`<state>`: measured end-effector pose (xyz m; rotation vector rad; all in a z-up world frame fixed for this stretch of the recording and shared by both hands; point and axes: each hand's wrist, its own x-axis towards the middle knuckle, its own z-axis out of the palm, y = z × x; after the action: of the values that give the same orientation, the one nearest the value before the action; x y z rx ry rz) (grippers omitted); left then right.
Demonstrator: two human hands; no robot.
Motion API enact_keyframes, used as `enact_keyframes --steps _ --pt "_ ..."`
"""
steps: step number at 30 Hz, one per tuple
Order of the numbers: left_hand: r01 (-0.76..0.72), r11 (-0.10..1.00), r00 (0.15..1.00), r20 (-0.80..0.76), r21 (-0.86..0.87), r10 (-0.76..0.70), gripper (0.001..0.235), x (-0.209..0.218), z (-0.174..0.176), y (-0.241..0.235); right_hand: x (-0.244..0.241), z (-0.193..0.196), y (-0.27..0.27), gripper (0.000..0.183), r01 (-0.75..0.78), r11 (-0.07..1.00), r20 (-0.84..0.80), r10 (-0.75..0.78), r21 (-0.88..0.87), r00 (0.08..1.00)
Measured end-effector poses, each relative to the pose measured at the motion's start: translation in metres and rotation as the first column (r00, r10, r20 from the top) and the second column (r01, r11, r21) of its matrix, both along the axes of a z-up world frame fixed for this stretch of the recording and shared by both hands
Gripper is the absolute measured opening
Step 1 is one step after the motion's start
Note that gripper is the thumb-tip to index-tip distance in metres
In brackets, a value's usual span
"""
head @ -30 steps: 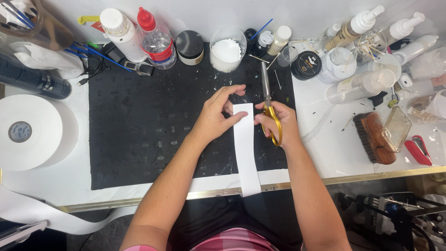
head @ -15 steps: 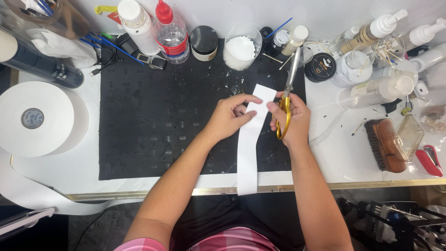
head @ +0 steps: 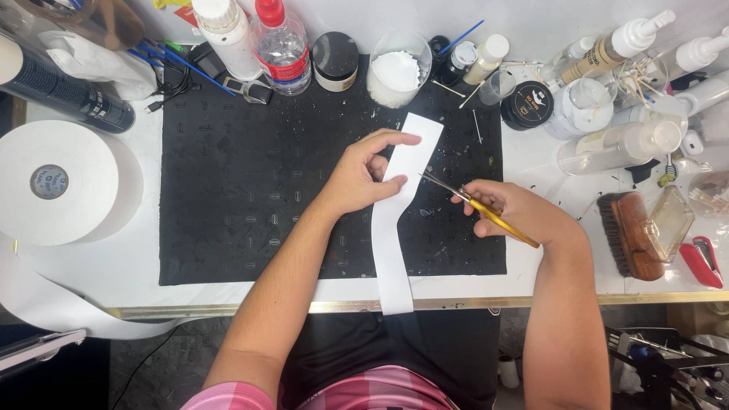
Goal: The person cuts a long white paper strip into small rectangular pieces using gold-handled scissors. The person repeatedly cuts the strip and places the cut pieces into a clear plastic container on the workbench.
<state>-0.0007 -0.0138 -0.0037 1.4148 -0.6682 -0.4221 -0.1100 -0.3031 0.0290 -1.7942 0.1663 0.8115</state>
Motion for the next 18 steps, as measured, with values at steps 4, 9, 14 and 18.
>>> enact_keyframes --steps 4,9,14,18 --pt "0.049 0.998 0.999 0.011 0.037 -0.050 0.057 -0.002 0.003 -0.002 0.015 -0.002 0.005 0.041 0.007 1.000 -0.081 -0.008 -0.020 0.997" --pt "0.049 0.996 0.998 0.037 0.071 -0.052 0.059 -0.002 0.002 -0.003 0.024 -0.004 0.006 0.044 -0.066 0.996 0.013 0.067 -0.057 0.998" --pt "0.050 0.996 0.998 0.044 0.074 -0.054 0.060 -0.001 0.000 -0.004 0.027 -0.004 0.008 0.046 -0.087 0.994 0.070 0.092 -0.068 0.993" --pt "0.044 0.994 0.998 0.038 0.096 -0.047 0.061 -0.001 0.000 -0.004 0.028 0.001 0.014 0.043 -0.074 0.989 0.074 0.084 -0.131 0.994"
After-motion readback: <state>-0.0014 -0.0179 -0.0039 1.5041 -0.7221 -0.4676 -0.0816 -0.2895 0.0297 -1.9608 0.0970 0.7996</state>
